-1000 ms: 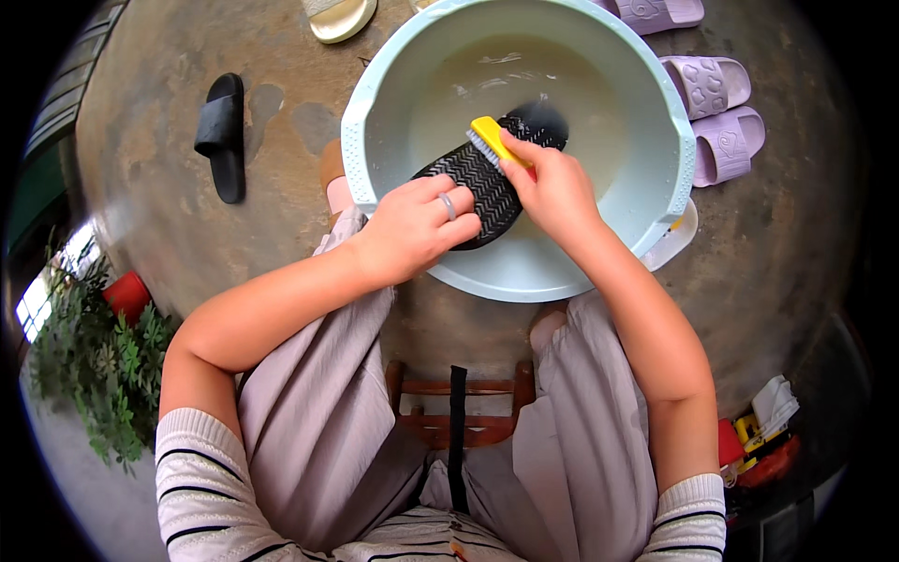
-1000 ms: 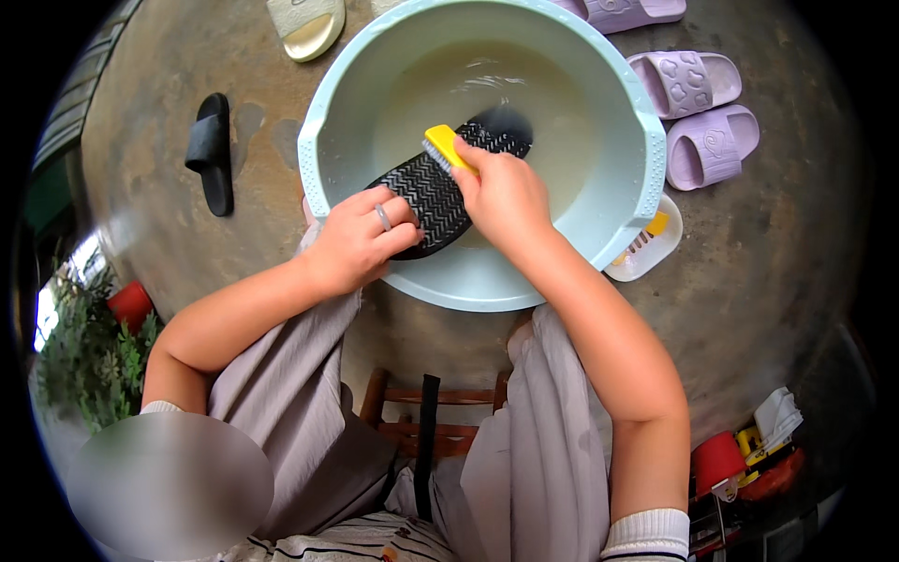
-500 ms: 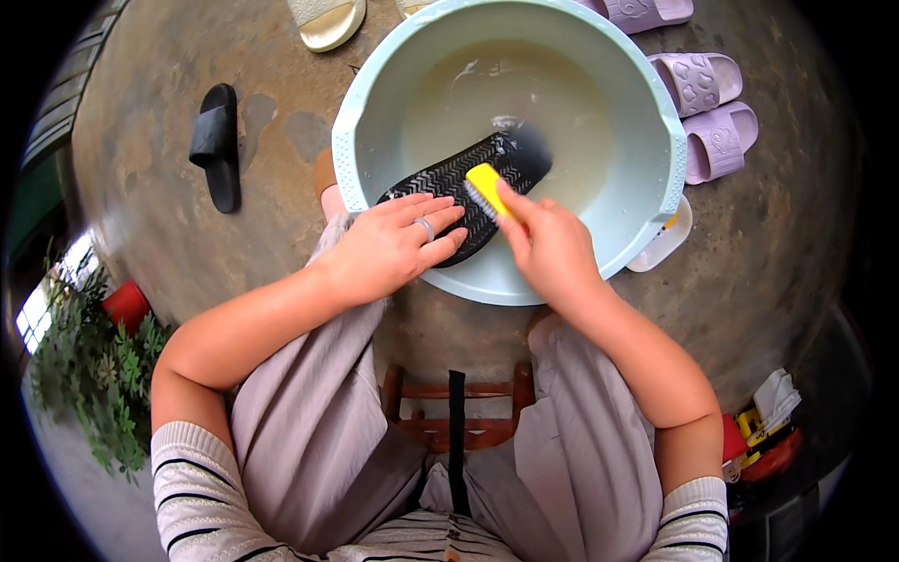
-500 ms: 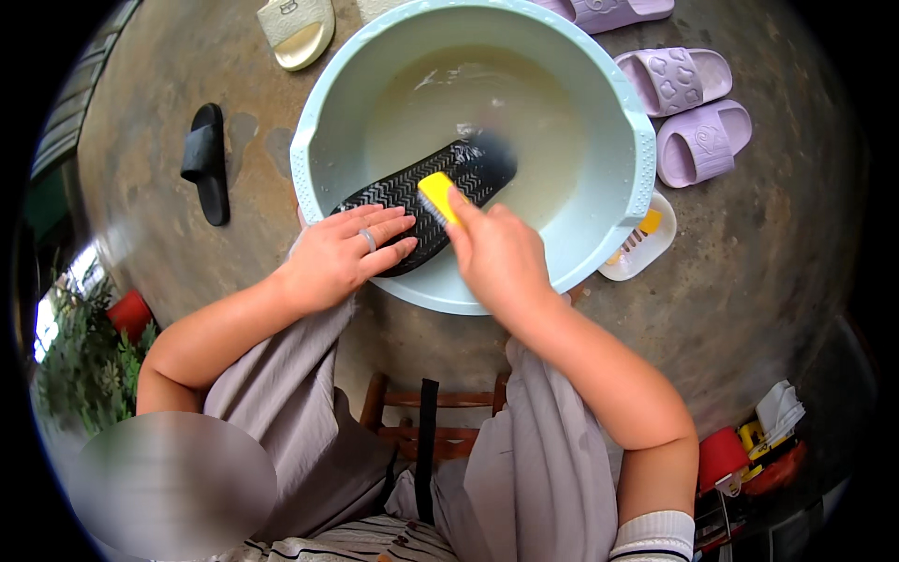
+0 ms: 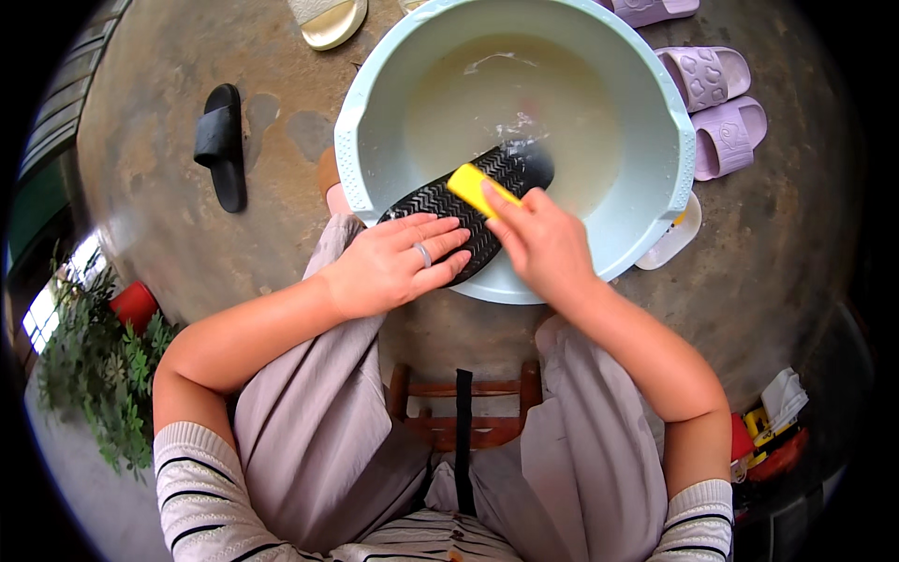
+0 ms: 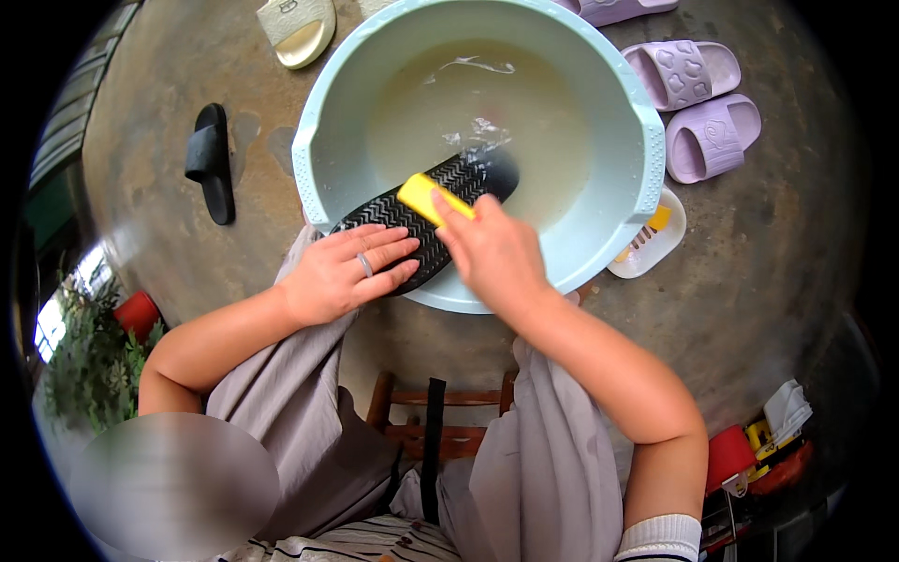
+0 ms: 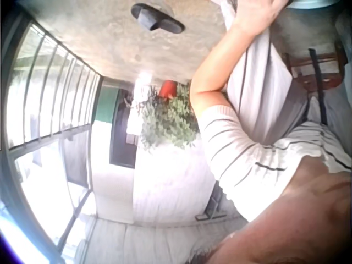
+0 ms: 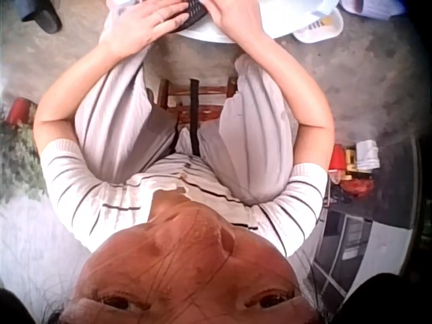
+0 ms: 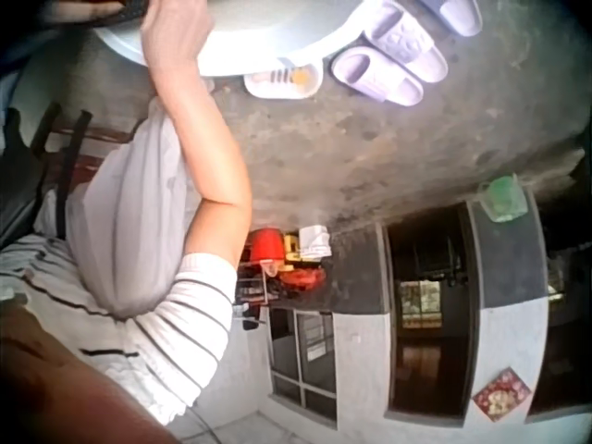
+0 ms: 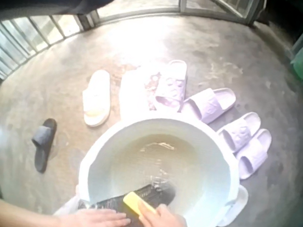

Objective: The person scrubs a white slipper and a black slipper with a yellow brush in a basin of water. They clean the soles and uppers of the slippers, rinsing them in the water between scrubbing sessions.

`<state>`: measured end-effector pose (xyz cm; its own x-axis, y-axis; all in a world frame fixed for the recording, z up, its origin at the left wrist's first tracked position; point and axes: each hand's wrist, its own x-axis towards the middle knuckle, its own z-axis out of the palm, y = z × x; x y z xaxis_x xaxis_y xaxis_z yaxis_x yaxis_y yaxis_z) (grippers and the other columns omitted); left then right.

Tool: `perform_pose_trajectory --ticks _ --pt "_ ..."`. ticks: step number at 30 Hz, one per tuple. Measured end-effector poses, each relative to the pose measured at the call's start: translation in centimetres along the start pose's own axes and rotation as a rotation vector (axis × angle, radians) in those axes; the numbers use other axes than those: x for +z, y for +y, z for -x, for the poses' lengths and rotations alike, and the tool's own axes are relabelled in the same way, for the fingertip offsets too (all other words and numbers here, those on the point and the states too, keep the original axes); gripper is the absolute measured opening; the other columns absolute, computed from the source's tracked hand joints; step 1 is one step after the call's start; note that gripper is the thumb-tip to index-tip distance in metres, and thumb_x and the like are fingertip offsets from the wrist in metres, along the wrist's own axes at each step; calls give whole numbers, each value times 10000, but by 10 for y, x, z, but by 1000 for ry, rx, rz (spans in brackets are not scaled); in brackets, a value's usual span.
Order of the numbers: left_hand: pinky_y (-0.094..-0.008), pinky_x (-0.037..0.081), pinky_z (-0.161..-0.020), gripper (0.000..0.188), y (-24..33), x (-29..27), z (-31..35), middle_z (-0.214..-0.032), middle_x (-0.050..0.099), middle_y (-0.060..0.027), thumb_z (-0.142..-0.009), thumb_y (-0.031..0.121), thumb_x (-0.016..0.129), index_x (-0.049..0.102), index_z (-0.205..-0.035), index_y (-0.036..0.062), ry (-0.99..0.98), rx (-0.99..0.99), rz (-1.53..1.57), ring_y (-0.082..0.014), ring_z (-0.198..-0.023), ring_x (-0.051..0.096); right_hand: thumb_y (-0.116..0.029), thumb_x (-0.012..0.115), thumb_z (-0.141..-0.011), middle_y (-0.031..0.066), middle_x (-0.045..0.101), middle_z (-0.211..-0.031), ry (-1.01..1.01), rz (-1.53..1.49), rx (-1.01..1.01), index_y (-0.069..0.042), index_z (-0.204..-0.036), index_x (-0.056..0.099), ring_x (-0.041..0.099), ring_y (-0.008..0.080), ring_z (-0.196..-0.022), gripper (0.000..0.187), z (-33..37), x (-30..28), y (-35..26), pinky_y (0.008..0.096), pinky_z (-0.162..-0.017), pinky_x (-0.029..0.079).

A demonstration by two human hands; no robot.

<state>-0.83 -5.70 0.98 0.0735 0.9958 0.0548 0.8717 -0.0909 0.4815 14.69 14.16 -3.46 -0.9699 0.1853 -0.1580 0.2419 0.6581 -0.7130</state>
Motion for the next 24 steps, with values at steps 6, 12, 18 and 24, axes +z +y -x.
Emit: perform_pose_trajectory --ticks 6,12,18,24 --pt "-389 573 -969 320 1 0 -1 -1248 693 -102 -801 135 667 703 -1117 97 6 6 -5 -270 -1139 681 -237 707 -930 98 558 -795 -1 52 65 -222 -1326 688 589 282 -616 396 -4 0 0 398 -556 492" --pt "-396 575 -960 318 2 4 -4 -1236 697 -106 -794 132 677 702 -1108 89 33 -4 16 -269 -1125 688 -121 721 -921 68 663 -941 -100 41 394 -173 -1410 626 647 264 -767 501 -14 -4 27 367 -730 532" --pt "-376 578 -914 224 15 -11 -18 -1206 722 -87 -841 121 693 711 -1064 114 197 33 16 -252 -1099 699 -66 749 -910 54 686 -1137 216 -791 492 -61 -1506 495 612 125 -971 648 2 -14 -8 277 -902 499" --pt "-455 473 -1049 225 22 -9 -22 -1199 733 -22 -830 163 732 712 -1051 200 353 5 -64 -226 -1116 687 122 707 -854 9 590 -1063 511 -1001 452 -87 -1580 376 540 78 -938 824 -19 -48 -3 223 -886 480"
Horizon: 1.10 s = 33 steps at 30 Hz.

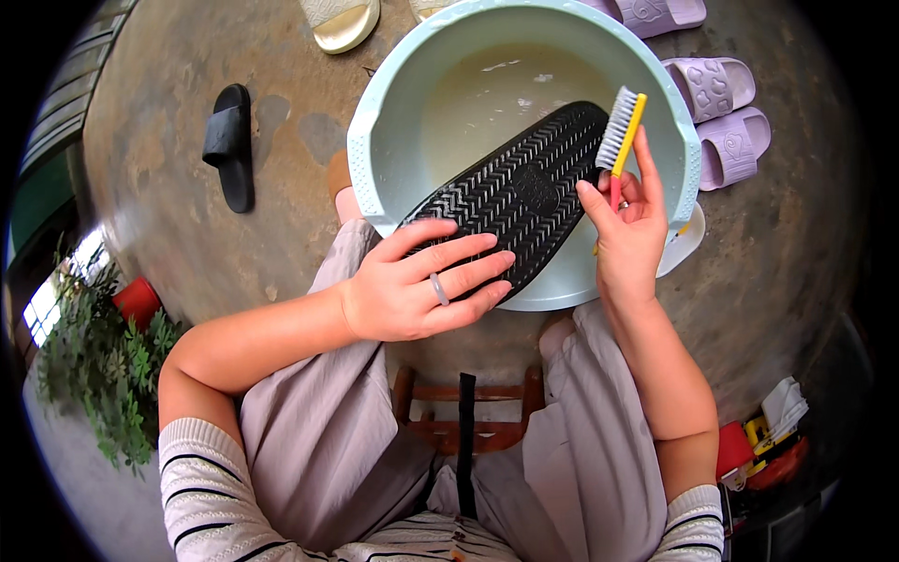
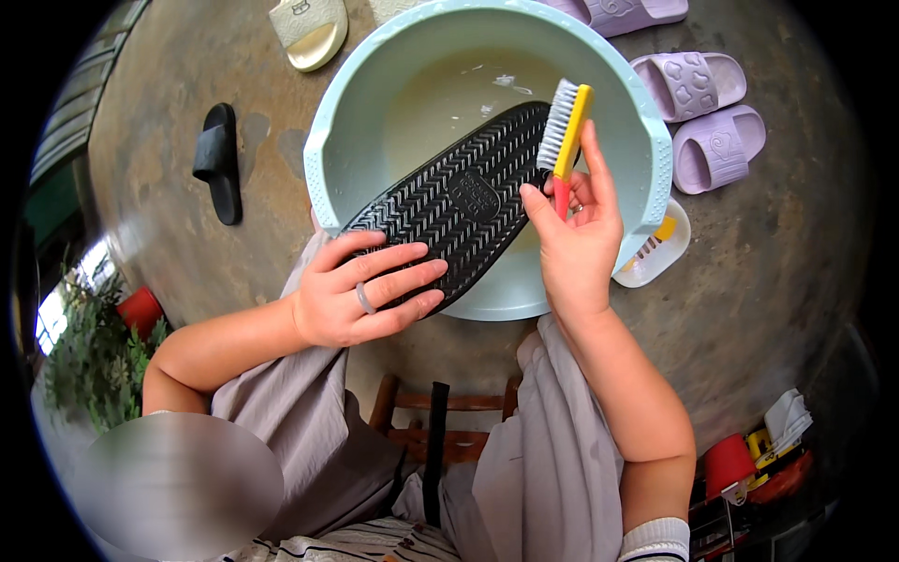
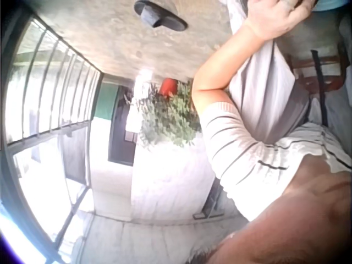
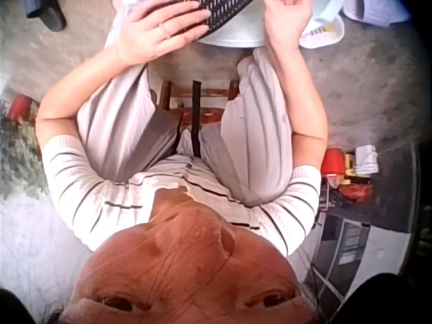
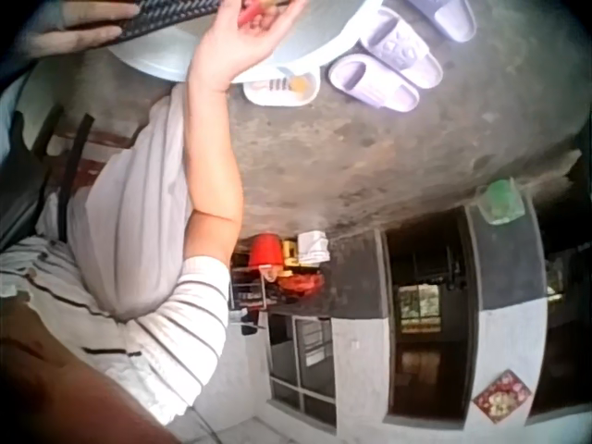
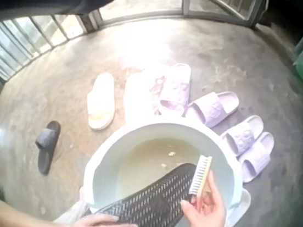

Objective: The person scrubs a white slipper and a black slipper with a yellow brush in a basin of water. They clean the soles and uppers of the slippers, rinsing them in the water between scrubbing sessions.

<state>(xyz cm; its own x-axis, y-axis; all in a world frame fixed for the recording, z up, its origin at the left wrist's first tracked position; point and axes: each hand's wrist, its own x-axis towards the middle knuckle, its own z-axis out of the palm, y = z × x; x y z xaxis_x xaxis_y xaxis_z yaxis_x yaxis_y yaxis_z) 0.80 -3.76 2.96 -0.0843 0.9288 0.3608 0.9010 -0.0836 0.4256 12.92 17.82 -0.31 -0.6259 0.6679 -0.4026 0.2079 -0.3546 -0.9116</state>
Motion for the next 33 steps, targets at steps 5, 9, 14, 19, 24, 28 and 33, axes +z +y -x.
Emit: perform_pose_trajectory --ticks 5,9,14,19,24,28,33 --pt "-688 213 -1172 499 -11 -9 -18 -1468 514 -110 -803 437 774 688 -1252 238 -333 -83 224 -363 -1411 424 149 668 -870 39 605 -1163 -30 -16 -149 -65 -1579 366 558 95 -992 800 -17 -1 -1 247 -930 485" --pt "-570 258 -1197 784 -18 -4 -28 -1578 326 -205 -879 428 761 423 -1520 129 -117 -582 492 -420 -1471 307 161 640 -884 61 610 -1231 -89 -16 -243 -78 -1585 356 581 112 -1060 793 -19 -1 -8 263 -974 482" --pt "-440 365 -1155 862 -39 3 -48 -1536 402 -188 -893 215 781 286 -1586 84 -204 -866 887 -299 -1424 410 165 633 -884 63 611 -1224 -94 -11 -281 -75 -1586 351 587 115 -1072 793 -16 -4 -13 271 -972 485" --pt "-400 485 -1038 930 -41 11 -53 -1421 490 -196 -829 248 841 306 -1561 41 -199 -898 1012 -306 -1253 565 162 642 -879 52 605 -1220 -44 -88 -203 -56 -1586 327 571 110 -1028 804 -15 -5 -16 268 -950 484" --pt "-361 524 -973 880 -49 7 -57 -1308 545 -135 -787 278 879 406 -1496 56 -304 -1050 1253 -244 -1142 607 151 640 -880 40 589 -1172 -118 -218 -136 -45 -1573 336 568 117 -1016 782 -26 -16 -14 268 -928 489" --pt "-341 613 -862 761 -43 10 -57 -1312 487 -95 -832 146 844 401 -1446 71 -265 -1002 1210 -223 -1213 552 119 623 -904 33 584 -1147 -141 -206 -153 -67 -1570 344 576 126 -1015 745 -29 -12 -18 285 -920 515" --pt "-357 602 -914 750 -26 9 -56 -1342 433 -114 -859 124 820 337 -1430 59 -43 -1036 1008 -243 -1243 533 29 596 -956 37 574 -1143 4 -154 27 -140 -1609 249 578 112 -1008 759 -18 -13 -19 310 -876 562"
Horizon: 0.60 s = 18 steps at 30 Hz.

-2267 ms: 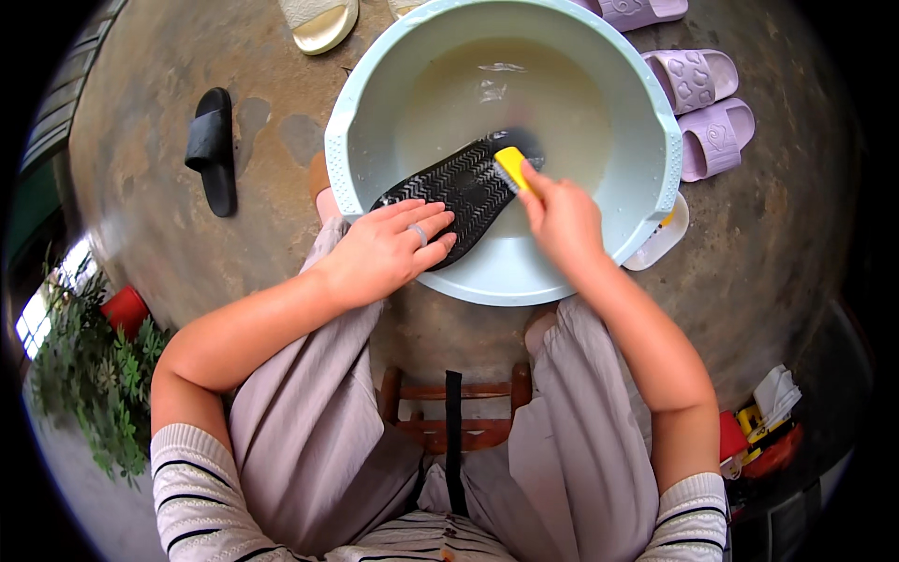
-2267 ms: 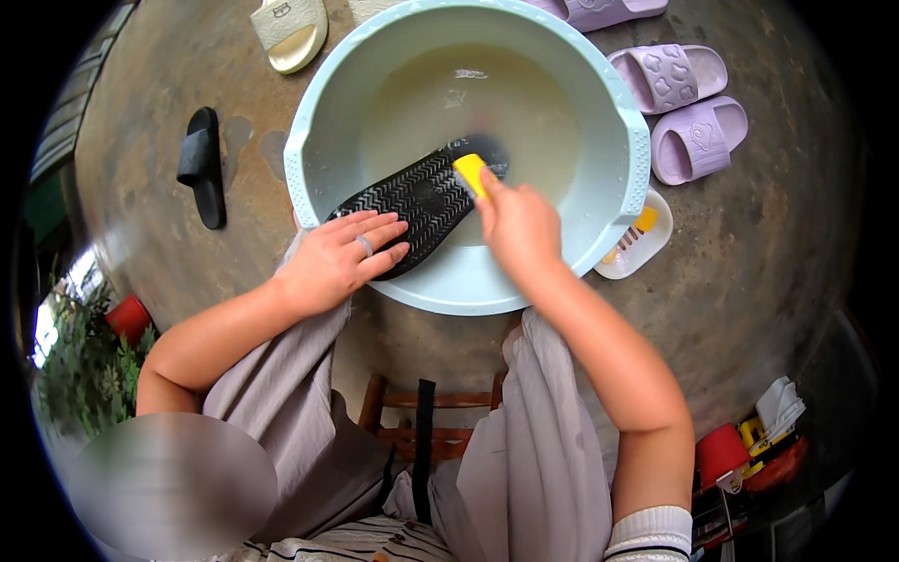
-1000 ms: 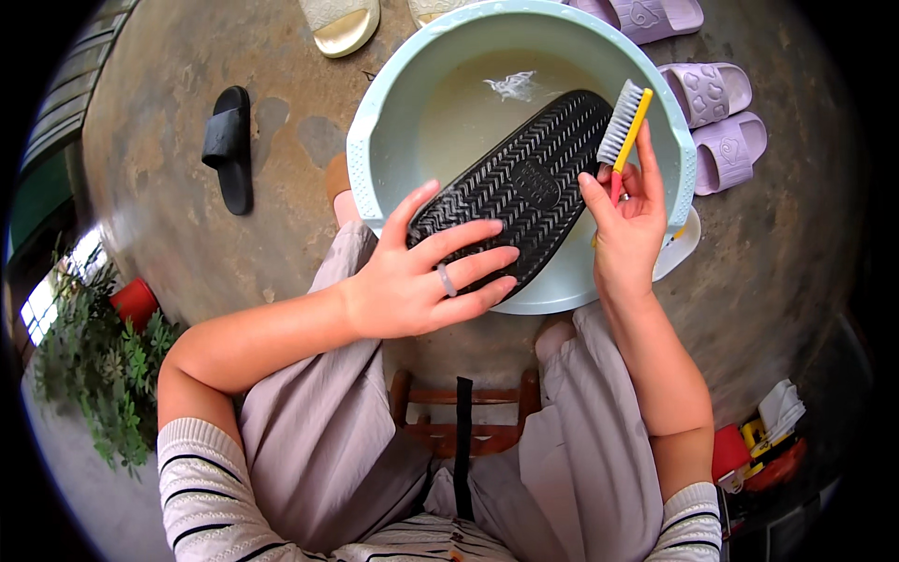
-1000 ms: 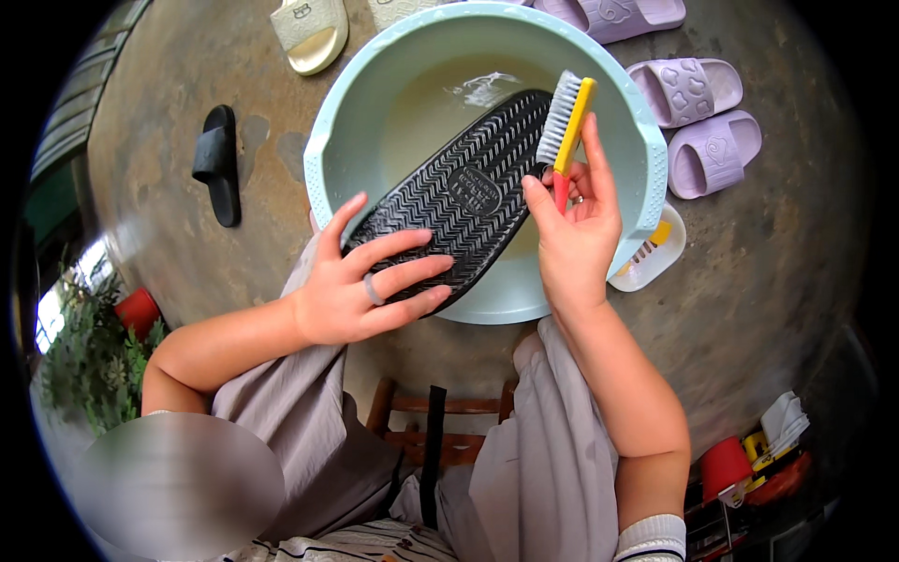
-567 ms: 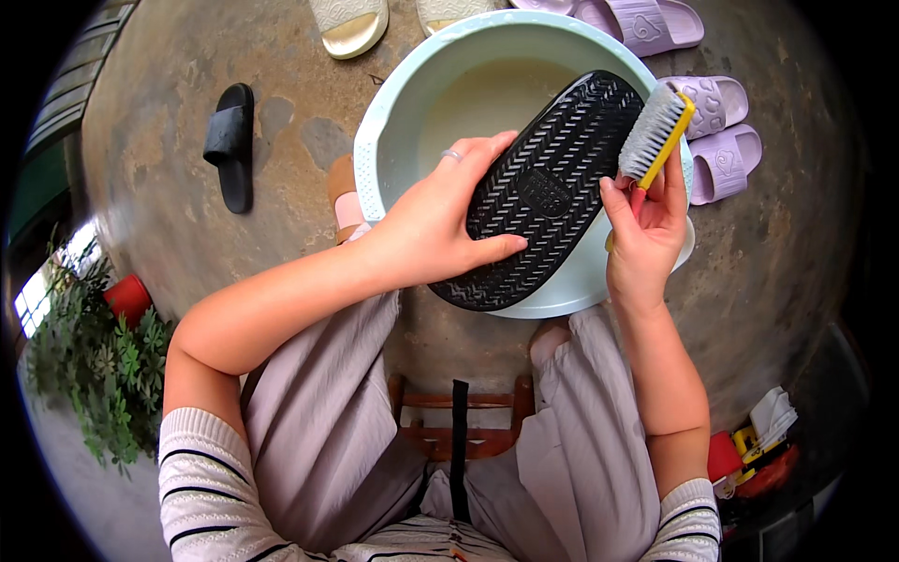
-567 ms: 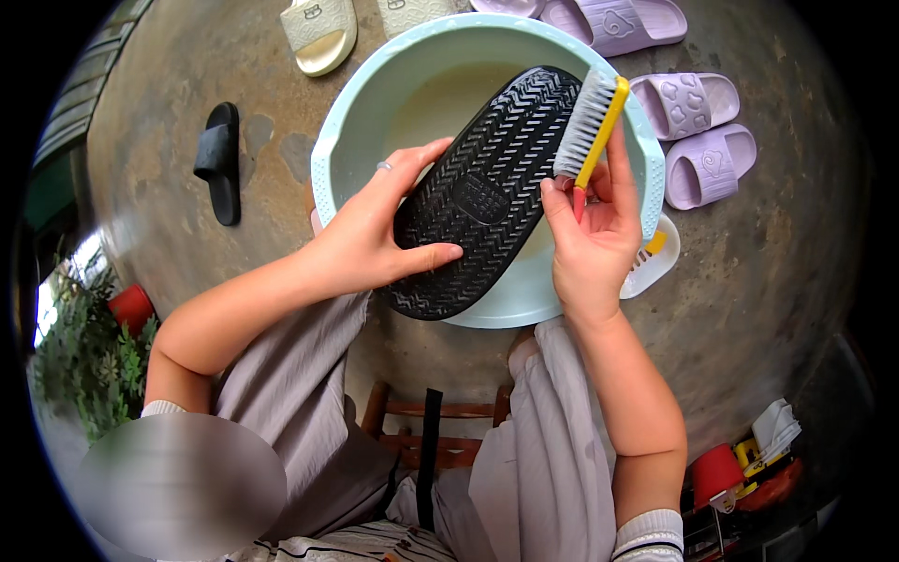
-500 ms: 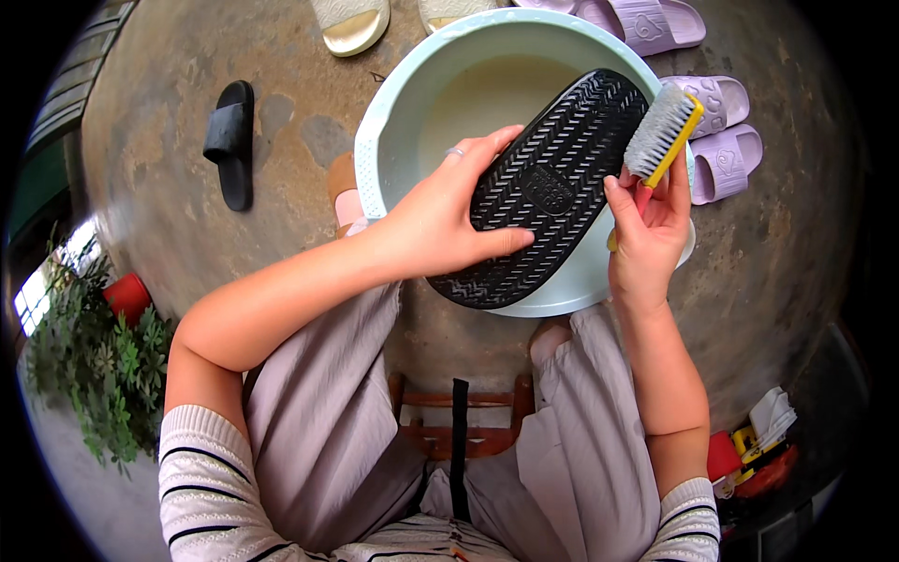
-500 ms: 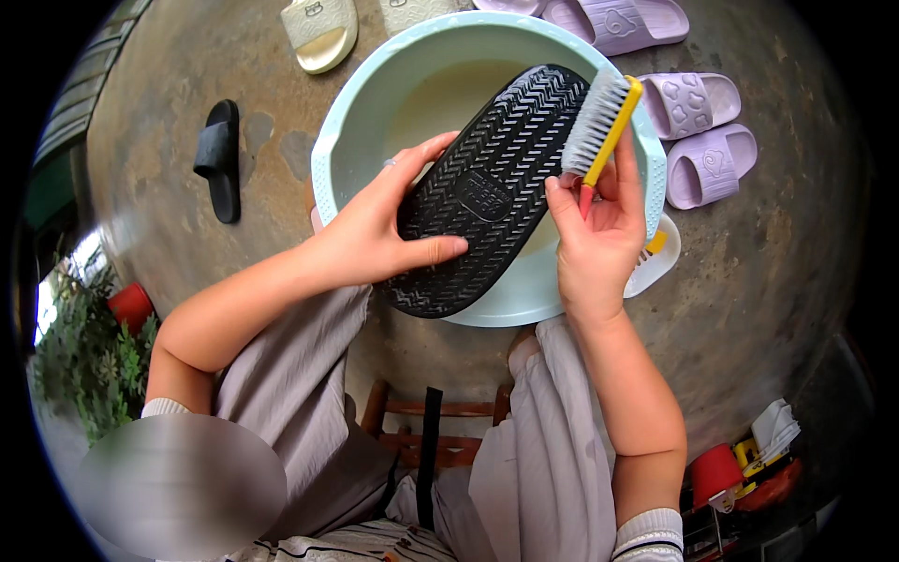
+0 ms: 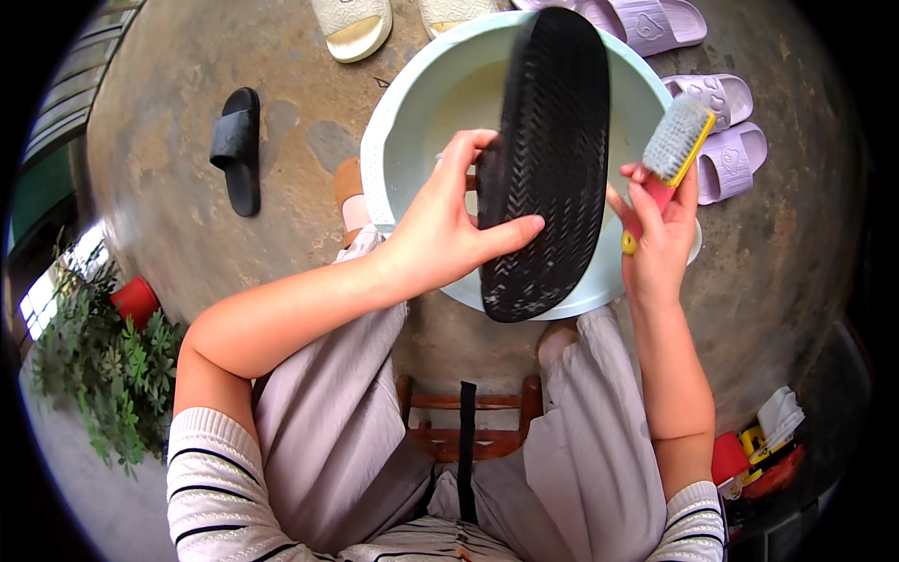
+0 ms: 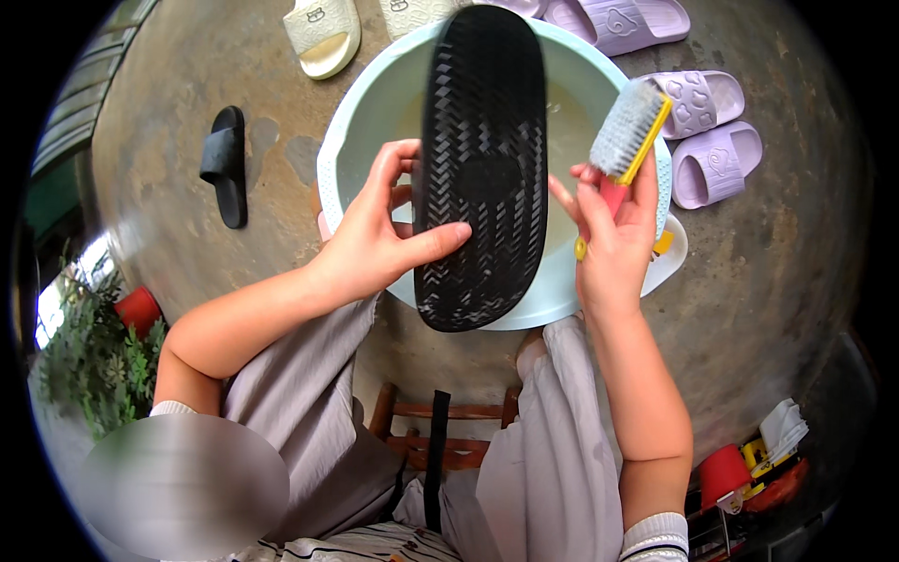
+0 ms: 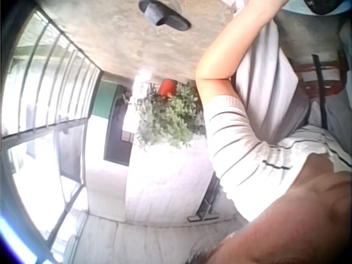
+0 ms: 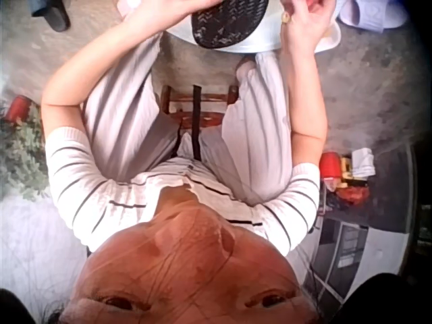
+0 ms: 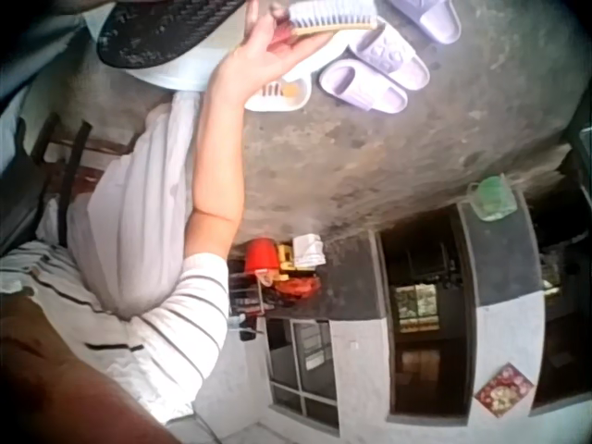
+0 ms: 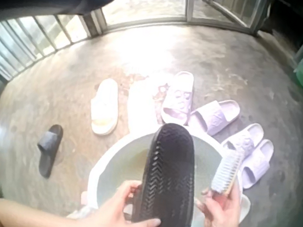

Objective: The person scrubs a white slipper and a black slipper with a yellow brush in a basin of water. They clean the soles and uppers of the slippers, rinsing them in the water between scrubbing sessions.

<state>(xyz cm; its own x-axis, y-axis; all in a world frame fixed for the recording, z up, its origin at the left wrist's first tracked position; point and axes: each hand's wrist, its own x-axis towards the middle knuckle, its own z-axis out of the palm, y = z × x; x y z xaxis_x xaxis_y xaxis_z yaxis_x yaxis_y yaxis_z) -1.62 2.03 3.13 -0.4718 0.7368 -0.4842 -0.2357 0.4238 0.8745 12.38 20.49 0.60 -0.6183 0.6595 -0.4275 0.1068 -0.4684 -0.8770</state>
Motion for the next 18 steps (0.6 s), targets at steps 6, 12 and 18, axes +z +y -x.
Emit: perform_pose_trajectory --ticks 6,12,18 --pt "-412 570 -988 743 -11 2 -1 -1373 416 -147 -896 116 785 245 -1400 32 123 39 194 -244 -1303 488 -179 669 -994 105 573 -1221 -187 5 103 -138 -1634 132 590 140 -1096 836 20 1 15 253 -955 503" --pt "-542 440 -1118 1272 0 -22 9 -1460 329 -275 -685 385 943 55 -1500 -21 153 108 -197 -368 -1399 393 -21 850 -809 117 604 -1244 -279 -62 93 -79 -1620 209 623 185 -1113 1035 1 1 17 322 -1034 483" --pt "-618 195 -1218 1353 46 -77 -3 -1655 268 -150 -423 509 935 336 -1588 172 117 581 -1485 -440 -1530 186 -93 866 -777 93 566 -1416 -387 393 -54 -57 -1581 348 572 160 -1222 958 -22 -19 -4 330 -1072 455"
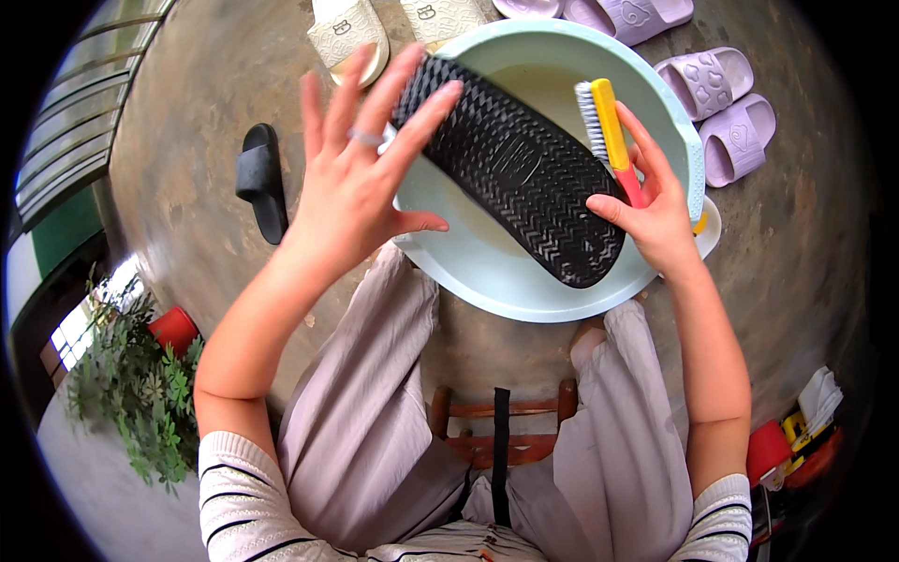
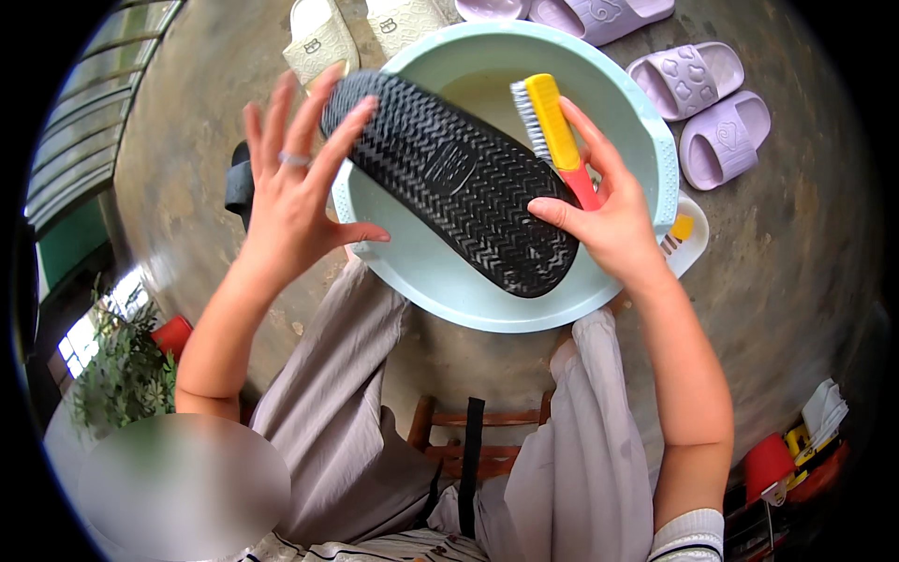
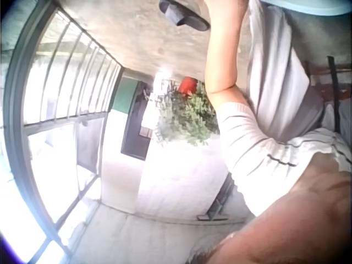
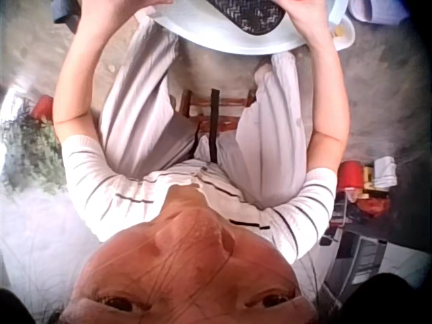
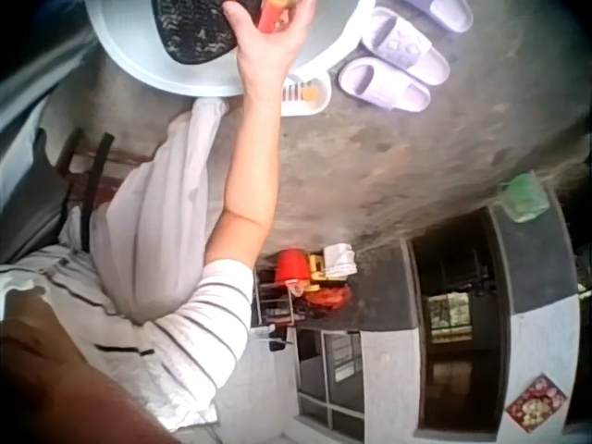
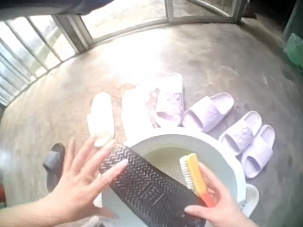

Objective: The person scrubs a white slipper and a black slipper with a yellow brush in a basin of water. They clean the soles and uppers of the slippers, rinsing them in the water between scrubbing sessions.

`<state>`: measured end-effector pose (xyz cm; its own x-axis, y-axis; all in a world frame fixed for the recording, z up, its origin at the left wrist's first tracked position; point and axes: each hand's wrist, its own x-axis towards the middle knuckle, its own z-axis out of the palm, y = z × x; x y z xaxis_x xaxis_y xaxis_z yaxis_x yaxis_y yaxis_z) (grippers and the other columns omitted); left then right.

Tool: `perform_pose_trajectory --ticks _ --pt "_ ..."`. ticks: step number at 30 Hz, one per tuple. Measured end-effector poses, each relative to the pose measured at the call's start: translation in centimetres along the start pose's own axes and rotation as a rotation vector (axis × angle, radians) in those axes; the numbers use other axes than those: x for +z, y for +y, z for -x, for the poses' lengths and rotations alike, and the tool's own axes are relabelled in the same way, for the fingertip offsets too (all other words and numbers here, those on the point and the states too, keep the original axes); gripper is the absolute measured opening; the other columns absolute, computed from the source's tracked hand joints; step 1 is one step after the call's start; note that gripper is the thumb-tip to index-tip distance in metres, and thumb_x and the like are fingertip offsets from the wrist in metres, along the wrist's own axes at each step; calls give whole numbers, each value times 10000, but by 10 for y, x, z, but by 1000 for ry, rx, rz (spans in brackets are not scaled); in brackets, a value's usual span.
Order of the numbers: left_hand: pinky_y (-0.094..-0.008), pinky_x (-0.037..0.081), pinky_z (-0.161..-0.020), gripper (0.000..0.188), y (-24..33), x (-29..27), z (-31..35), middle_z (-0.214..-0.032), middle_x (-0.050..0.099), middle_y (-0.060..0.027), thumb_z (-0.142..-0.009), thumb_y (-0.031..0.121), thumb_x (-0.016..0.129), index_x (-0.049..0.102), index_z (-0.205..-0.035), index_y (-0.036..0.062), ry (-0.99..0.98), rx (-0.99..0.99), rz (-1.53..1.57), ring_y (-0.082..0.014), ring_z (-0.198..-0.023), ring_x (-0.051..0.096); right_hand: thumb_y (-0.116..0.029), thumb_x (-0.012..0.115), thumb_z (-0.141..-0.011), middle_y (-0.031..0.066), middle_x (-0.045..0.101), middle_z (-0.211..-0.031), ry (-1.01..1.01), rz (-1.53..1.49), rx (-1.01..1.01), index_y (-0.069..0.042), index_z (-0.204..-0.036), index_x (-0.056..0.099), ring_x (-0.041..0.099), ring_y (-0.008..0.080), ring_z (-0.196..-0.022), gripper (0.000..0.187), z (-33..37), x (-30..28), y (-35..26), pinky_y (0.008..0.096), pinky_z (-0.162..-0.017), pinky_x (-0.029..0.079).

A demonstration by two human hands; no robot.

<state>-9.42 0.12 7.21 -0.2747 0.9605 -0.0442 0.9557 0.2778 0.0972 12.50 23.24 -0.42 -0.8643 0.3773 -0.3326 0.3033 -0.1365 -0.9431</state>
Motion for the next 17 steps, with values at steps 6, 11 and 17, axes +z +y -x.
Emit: perform_pose_trajectory --ticks 6,11,17 --pt "-512 415 -1110 1113 10 19 -32 -1303 575 -137 -488 212 922 459 -1493 99 -497 151 513 -339 -1241 554 -152 877 -757 105 499 -1531 -223 72 -43 -101 -1560 425 489 207 -1369 922 -9 -4 1 359 -1164 358" --pt "-420 472 -976 1111 31 42 -12 -1241 575 -168 -503 171 894 416 -1496 35 -346 207 217 -357 -1085 579 -120 844 -790 110 535 -1492 -193 158 -84 -141 -1547 456 530 229 -1322 851 -14 -5 19 351 -1137 388" --pt "-427 461 -1005 1063 39 32 -13 -1227 593 -174 -583 279 913 417 -1476 -18 -257 -259 240 -331 -1102 585 -90 792 -826 127 643 -1281 71 800 -268 -186 -1513 514 617 252 -1100 747 -3 -8 2 351 -1003 470"
